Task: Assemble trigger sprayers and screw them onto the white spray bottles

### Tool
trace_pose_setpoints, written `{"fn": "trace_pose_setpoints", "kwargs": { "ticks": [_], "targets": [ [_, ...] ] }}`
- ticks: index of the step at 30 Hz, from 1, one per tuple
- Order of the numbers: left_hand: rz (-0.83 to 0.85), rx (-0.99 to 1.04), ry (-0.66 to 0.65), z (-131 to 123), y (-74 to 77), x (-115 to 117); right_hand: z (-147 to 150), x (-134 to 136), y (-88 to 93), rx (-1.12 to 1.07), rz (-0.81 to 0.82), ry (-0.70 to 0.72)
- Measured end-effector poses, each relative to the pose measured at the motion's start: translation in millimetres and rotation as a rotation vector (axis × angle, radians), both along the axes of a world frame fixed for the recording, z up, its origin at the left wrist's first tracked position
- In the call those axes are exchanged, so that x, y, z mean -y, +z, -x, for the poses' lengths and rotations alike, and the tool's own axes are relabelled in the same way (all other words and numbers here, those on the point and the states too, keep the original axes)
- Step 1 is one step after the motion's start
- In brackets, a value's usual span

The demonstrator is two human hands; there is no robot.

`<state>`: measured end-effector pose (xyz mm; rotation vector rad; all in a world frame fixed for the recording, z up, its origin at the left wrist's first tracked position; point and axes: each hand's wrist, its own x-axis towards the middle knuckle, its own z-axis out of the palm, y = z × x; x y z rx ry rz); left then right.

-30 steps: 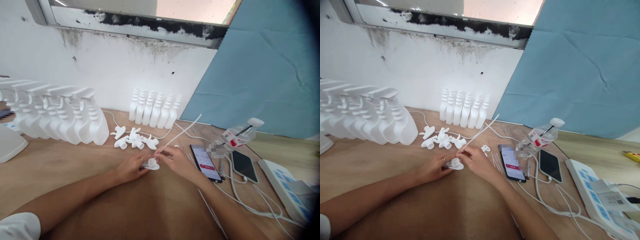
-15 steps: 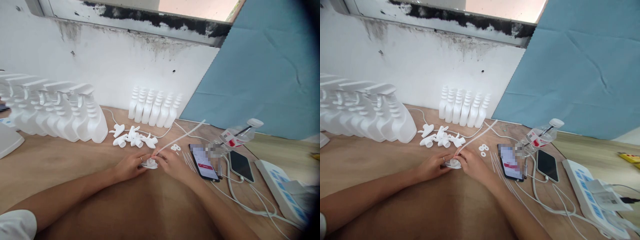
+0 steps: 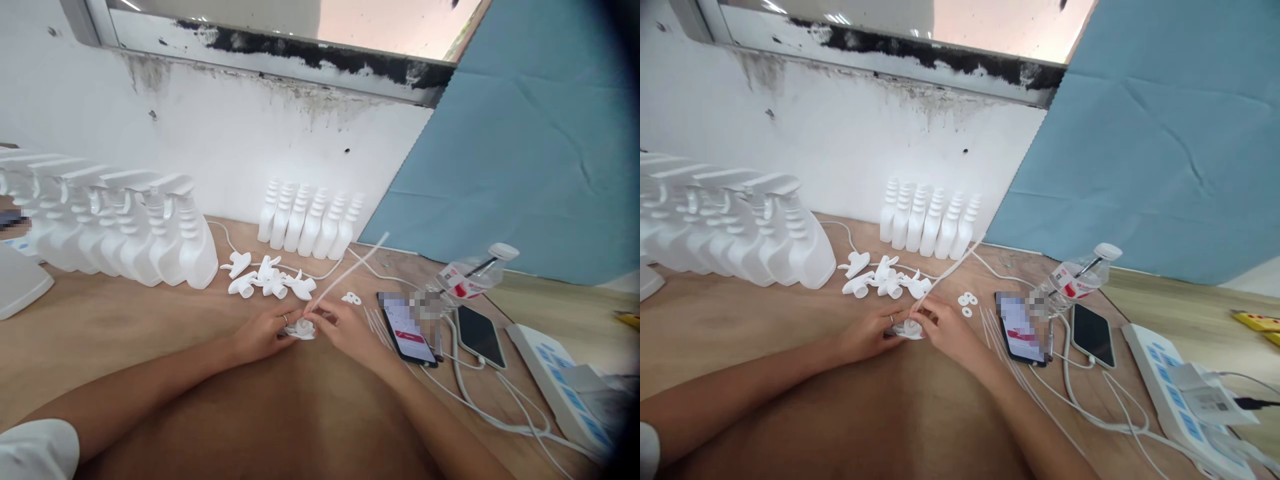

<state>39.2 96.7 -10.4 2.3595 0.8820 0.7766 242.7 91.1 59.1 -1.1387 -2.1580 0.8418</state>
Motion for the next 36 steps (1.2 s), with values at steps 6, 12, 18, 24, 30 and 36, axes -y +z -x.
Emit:
{"fn": "trace_pose_setpoints", "kwargs": {
  "ticks": [6,12,18,24,30,36],
  "targets": [
    [-0.029,0.015,-0.012,1,0.4,1,3,-1,-9.9,-0.057,0.093,0.015],
    [-0.023,-0.002,-0.008,0,0.0,1,3,2,-18.1,-0.054,0.2,-0.02],
    [-0.002,0.009,-0.03,-1,6.0,4,6,2,-20.1,0.042,0.066,0.005],
    [0.264,0.202,0.088,-4,15.0,1,-10,4,-17.0,0.015,-0.226,-0.076],
    [0.432,0.225,-0.037,-10,64.7,-15,-29,-3,11.0,0.432,-0.719,0.109],
    [0.136,0.386,0.135,-11,100.0,-86,-30,-3,37.9,0.319,-0.796,-0.01]
  ]
}}
